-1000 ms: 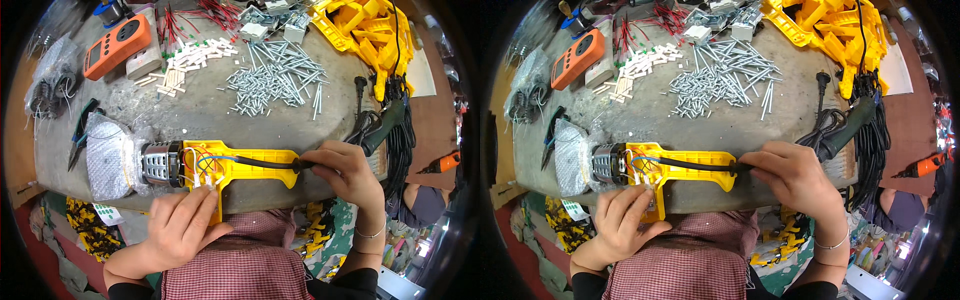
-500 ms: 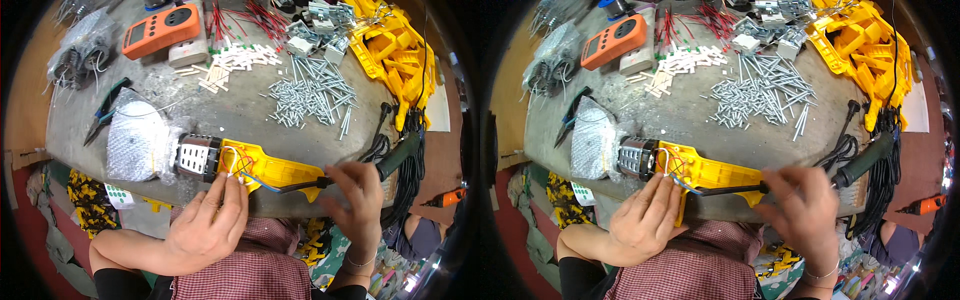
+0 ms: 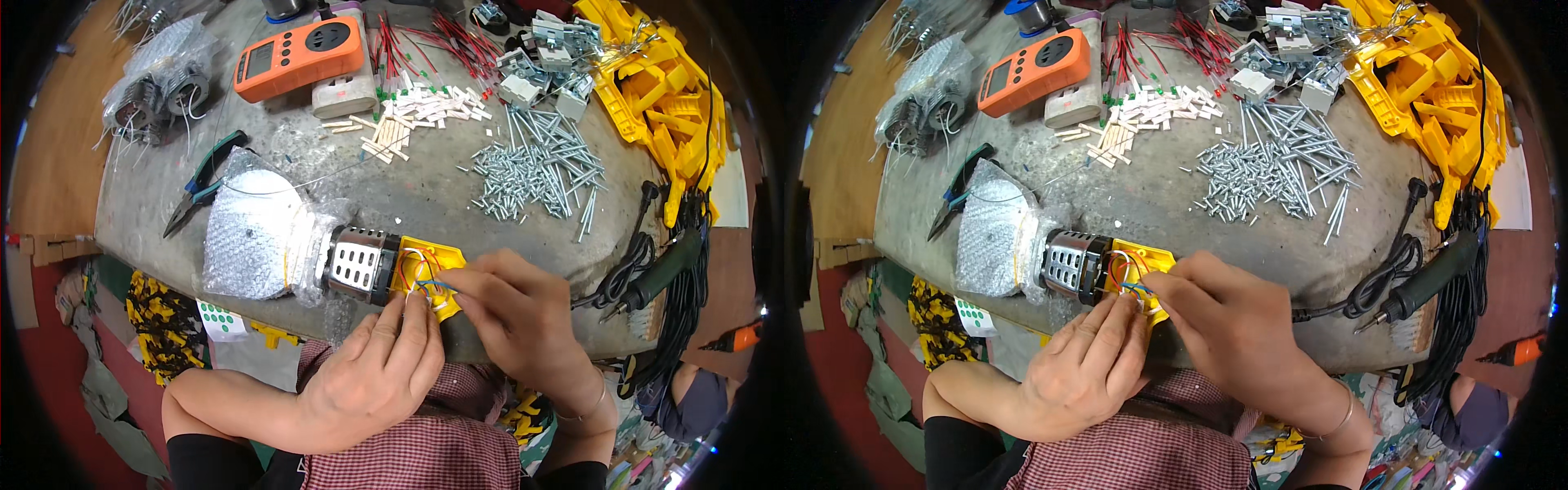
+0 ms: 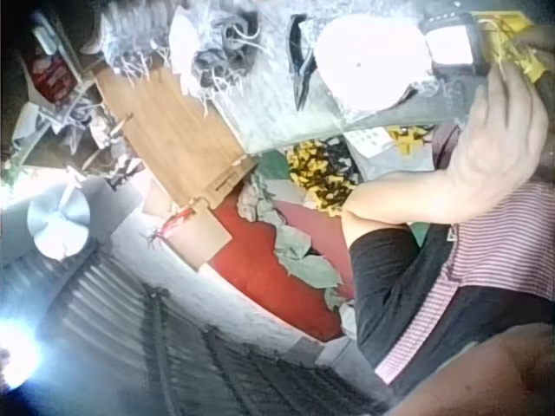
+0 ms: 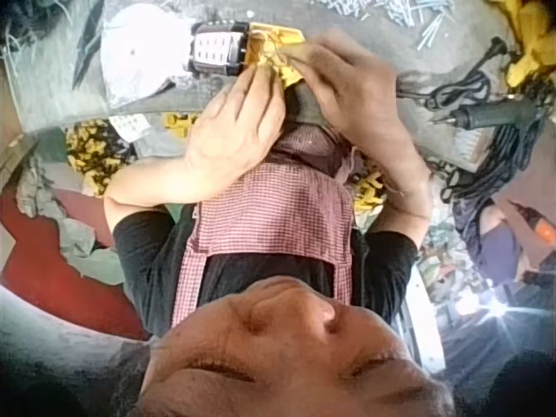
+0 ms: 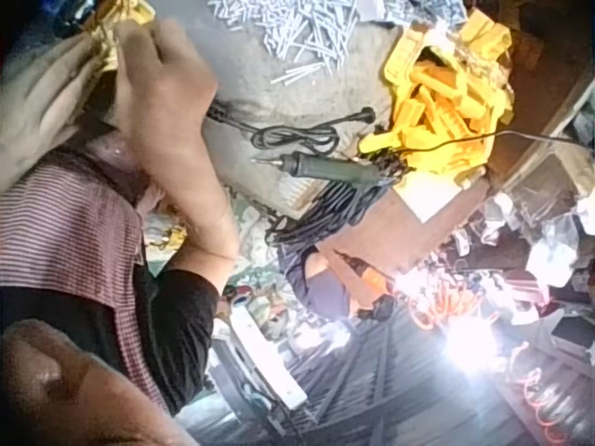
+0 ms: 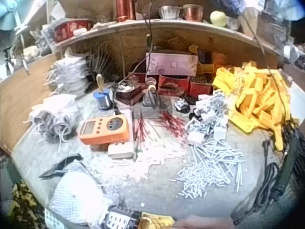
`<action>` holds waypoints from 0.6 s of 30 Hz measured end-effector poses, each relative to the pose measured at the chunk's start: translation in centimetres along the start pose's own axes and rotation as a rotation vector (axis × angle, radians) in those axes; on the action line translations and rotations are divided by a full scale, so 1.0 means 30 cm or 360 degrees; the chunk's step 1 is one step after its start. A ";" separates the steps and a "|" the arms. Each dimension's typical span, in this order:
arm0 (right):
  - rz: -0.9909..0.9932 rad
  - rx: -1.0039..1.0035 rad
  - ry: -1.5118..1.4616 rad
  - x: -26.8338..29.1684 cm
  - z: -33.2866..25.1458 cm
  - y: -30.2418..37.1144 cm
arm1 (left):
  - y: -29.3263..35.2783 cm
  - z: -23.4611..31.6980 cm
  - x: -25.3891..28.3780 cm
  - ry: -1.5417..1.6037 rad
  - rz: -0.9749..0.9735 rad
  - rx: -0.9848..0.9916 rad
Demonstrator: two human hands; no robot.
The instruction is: The person solders wires onto components using a soldering iron, fits the parts and wiring into a yellow handle casing, and closes the shell. Then, they drive screws into the handle casing using an electric screwdriver to assemble the handheld tool.
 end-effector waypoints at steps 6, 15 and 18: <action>-0.0088 0.0158 0.0437 -0.031 -0.015 0.003 | -0.014 -0.012 0.001 0.0077 -0.0029 -0.0053; -0.0078 -0.0036 0.0117 -0.053 0.028 -0.021 | -0.036 -0.014 -0.003 0.0035 0.0073 -0.0045; 0.0002 -0.0102 -0.0089 -0.039 0.044 -0.003 | -0.032 -0.017 -0.024 0.0200 -0.0091 0.0074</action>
Point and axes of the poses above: each hand's wrist, its own y-axis away from the middle knuckle, its own x-axis out of the back of the hand, z = x × y, the point moved 5 cm from there along -y, towards the middle knuckle, and after that the axes turned 4 degrees about z, right-handed, at the moved point
